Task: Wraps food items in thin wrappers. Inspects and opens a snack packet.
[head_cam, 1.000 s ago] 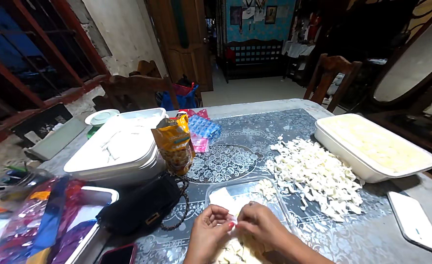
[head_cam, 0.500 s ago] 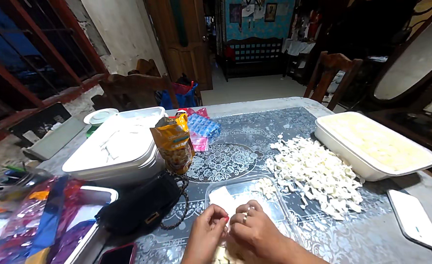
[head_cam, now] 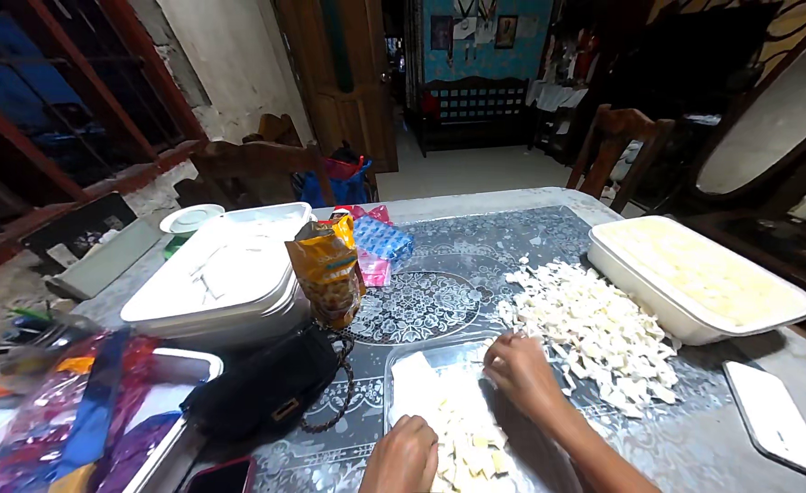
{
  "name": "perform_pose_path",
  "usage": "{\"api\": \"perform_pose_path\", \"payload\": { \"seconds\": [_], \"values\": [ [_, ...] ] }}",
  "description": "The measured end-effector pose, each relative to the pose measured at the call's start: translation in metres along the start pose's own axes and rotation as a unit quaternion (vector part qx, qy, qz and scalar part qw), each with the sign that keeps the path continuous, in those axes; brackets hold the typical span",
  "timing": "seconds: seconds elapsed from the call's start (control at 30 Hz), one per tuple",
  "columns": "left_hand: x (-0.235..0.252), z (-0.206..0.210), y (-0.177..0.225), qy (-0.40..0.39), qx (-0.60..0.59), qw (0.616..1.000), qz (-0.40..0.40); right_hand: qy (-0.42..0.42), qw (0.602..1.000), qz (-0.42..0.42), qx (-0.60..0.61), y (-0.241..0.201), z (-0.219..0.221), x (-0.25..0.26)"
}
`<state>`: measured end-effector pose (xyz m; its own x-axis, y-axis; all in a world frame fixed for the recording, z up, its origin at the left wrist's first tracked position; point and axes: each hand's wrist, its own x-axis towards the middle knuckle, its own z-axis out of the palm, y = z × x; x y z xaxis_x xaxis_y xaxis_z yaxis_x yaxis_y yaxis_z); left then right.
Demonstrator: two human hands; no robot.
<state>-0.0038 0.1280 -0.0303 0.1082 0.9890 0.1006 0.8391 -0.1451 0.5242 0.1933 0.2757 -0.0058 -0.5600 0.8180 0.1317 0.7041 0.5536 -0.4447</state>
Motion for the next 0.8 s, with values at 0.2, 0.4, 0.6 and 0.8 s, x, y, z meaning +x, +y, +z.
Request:
{"api": "perform_pose_path", "payload": {
  "seconds": [0.2, 0.4, 0.6, 0.8],
  "values": [
    [0.0, -0.003, 0.0, 0.014, -0.023, 1.0, -0.014, -0.185, 0.979, 0.002, 0.083, -0.018, 0.028, -0.003],
    [0.003, -0.007, 0.001, -0.006, -0.041, 0.997, -0.065, -0.145, 0.979, 0.008, 0.141, -0.021, 0.019, -0.005],
    [0.004, -0.006, -0.005, 0.0, -0.079, 0.994, -0.072, 0.16, 0.962, -0.179, 0.129, -0.015, 0.028, -0.01],
    [0.007, -0.01, -0.003, 0.125, -0.184, 0.968, -0.114, 0.185, 0.946, -0.208, 0.164, -0.024, 0.029, -0.016]
  ]
}}
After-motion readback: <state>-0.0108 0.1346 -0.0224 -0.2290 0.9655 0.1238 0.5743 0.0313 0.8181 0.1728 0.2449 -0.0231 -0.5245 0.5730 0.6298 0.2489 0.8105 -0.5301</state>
